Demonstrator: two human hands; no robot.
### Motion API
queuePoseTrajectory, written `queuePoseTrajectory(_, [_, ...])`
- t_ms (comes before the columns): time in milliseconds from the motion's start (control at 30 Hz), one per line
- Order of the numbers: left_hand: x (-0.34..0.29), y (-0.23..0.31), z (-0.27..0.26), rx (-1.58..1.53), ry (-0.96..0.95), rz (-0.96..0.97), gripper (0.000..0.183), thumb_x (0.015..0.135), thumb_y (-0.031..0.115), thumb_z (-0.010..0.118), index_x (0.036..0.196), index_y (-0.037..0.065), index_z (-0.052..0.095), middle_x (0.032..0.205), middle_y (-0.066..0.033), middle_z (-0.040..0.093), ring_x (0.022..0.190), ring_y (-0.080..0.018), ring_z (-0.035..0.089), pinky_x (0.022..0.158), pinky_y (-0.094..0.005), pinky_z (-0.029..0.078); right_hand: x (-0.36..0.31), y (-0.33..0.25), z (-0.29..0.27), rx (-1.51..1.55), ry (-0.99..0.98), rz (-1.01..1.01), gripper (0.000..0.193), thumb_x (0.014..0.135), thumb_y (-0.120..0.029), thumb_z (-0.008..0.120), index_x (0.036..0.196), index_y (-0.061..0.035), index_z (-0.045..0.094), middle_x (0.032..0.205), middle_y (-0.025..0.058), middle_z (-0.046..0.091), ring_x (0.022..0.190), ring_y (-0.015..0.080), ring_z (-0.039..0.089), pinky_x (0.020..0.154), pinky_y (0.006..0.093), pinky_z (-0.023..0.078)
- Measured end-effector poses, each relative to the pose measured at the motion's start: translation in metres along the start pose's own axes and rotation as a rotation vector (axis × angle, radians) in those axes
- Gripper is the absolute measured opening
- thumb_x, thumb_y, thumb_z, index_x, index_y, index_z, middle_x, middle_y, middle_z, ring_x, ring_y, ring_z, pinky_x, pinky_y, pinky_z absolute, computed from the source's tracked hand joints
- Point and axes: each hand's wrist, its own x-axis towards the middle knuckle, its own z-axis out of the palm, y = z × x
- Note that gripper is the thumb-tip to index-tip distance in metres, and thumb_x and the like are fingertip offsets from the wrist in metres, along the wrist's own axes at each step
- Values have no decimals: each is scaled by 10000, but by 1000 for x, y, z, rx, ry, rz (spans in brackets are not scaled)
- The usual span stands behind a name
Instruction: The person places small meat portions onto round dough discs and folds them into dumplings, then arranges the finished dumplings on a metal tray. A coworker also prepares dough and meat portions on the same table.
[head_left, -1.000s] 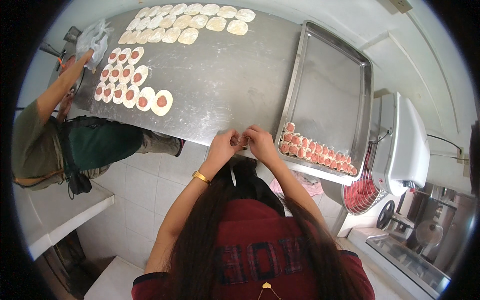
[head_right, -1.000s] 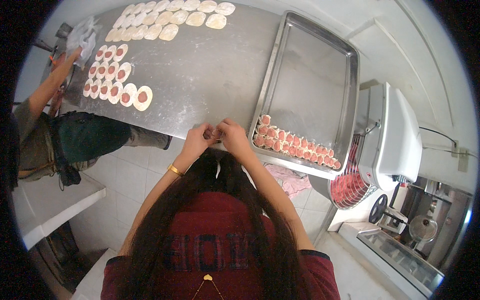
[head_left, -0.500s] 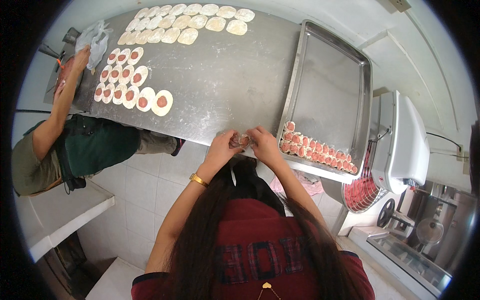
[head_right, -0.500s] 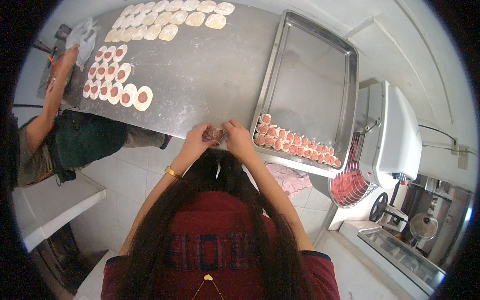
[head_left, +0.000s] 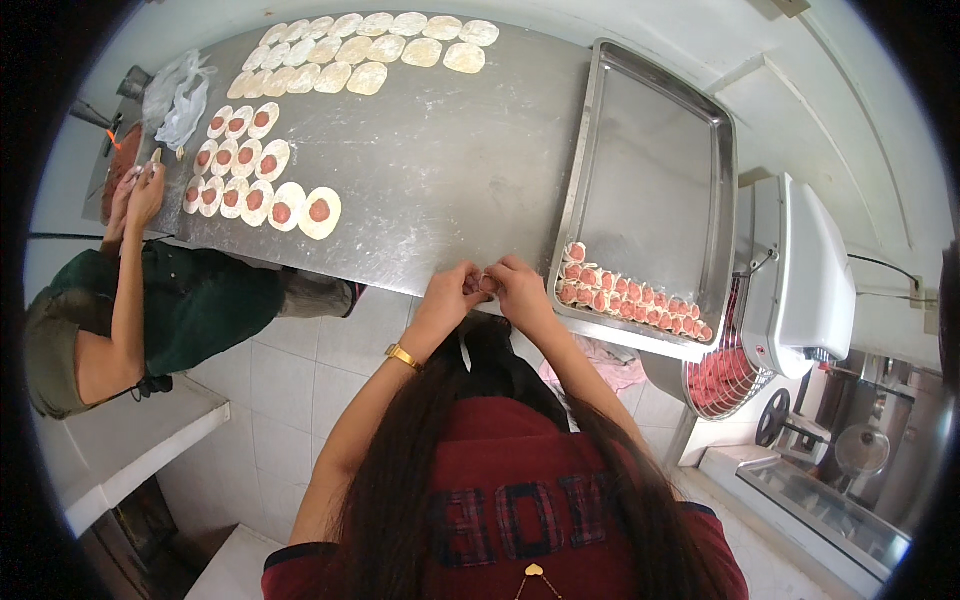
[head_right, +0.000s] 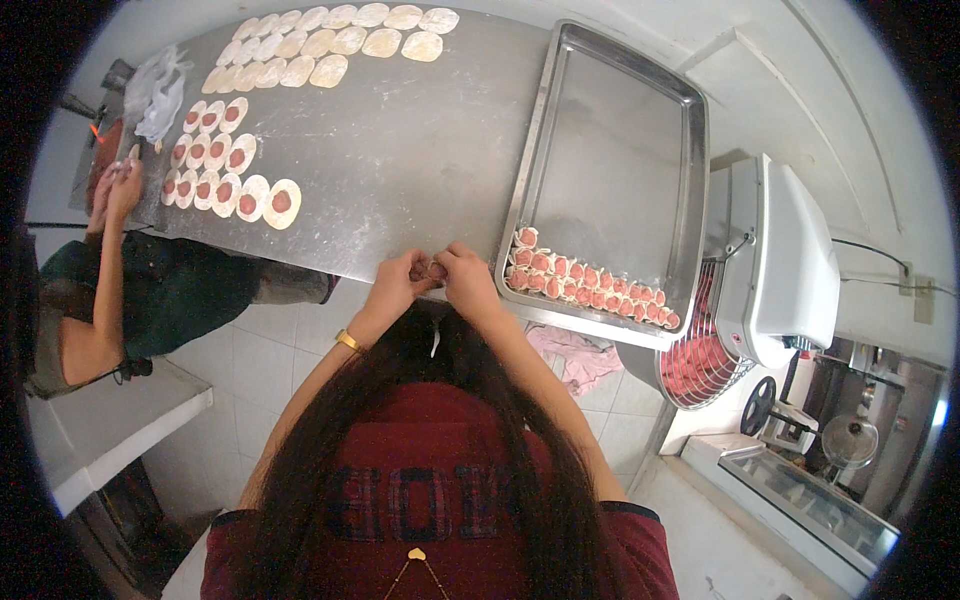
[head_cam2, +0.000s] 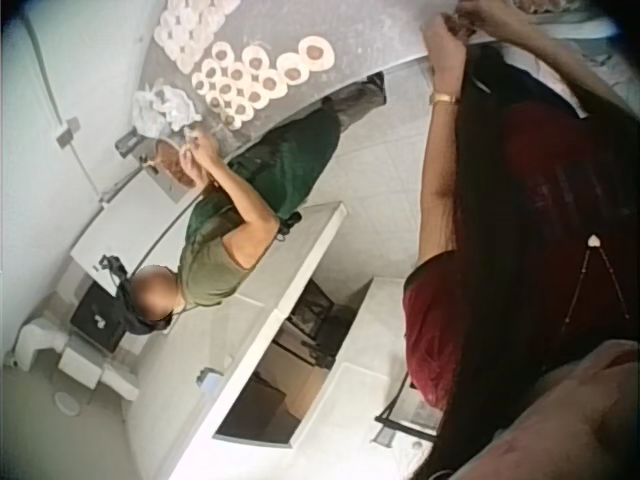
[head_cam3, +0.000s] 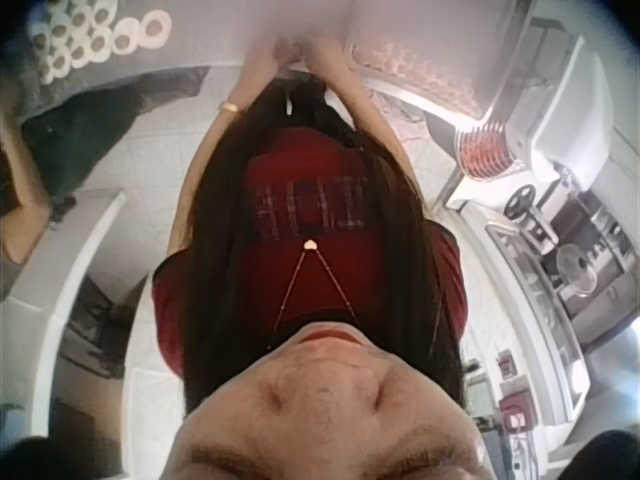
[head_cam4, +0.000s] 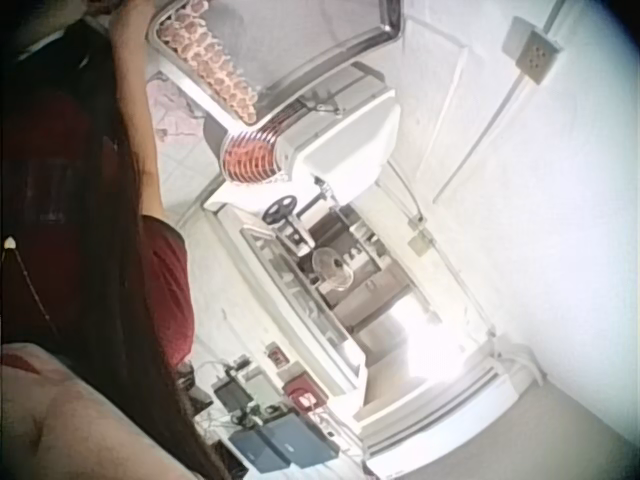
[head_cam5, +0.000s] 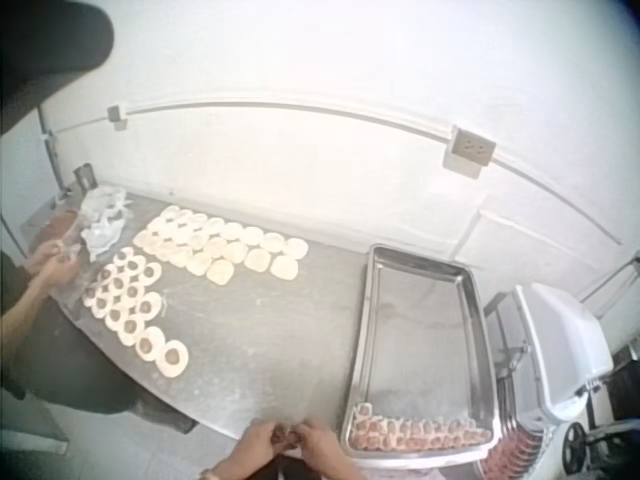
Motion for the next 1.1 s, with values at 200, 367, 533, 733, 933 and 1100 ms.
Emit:
queuePoseTrajectory(200, [1, 3, -5, 112, -49, -24, 231, 729, 79, 725, 874, -9, 568, 727, -138, 642, 689, -246, 655, 625, -327, 501, 1, -1, -2, 8, 110, -16, 270, 693, 72, 536, 929, -24, 624, 885, 156, 577, 875, 383, 578, 747, 444, 475])
queuePoseTrajectory(367, [4, -2, -1, 7, 24, 55, 265, 713, 116, 750, 846, 10, 546, 723, -147, 626, 667, -290, 628, 604, -359, 488, 3, 4, 2, -43, -33, -42, 339, 699, 61, 531, 1018, -26, 607, 963, 174, 569, 897, 394, 572, 763, 445, 472])
queuePoseTrajectory(533, [4, -6, -3, 57, -14, -8, 256, 709, 85, 738, 887, 12, 569, 770, -140, 627, 717, -288, 622, 640, -360, 491, 5, 2, 1, -15, 88, 2, 252, 705, 54, 537, 929, -23, 622, 912, 173, 573, 888, 396, 575, 755, 443, 475])
queuePoseTrajectory(733, [4, -8, -6, 67, 19, 128, 249, 709, 58, 719, 906, 11, 574, 822, -140, 618, 776, -290, 612, 687, -368, 491, 1, -3, -1, -54, 21, 66, 275, 699, 57, 546, 953, -15, 622, 937, 176, 585, 885, 386, 585, 747, 437, 485])
queuePoseTrajectory(933, [6, -11, -2, 51, 53, 125, 253, 716, 17, 713, 924, 2, 569, 797, -150, 643, 734, -265, 656, 637, -342, 510, 2, -2, 9, 1, 172, 36, 238, 689, 74, 550, 895, -17, 625, 888, 158, 588, 850, 372, 594, 717, 435, 488])
queuePoseTrajectory(1100, [8, -11, -3, 98, 68, 153, 260, 705, 4, 711, 920, 1, 564, 802, -147, 645, 747, -274, 655, 652, -346, 510, 2, 1, 13, -12, 154, 22, 330, 654, 93, 580, 964, -14, 613, 913, 141, 602, 830, 352, 611, 717, 402, 499])
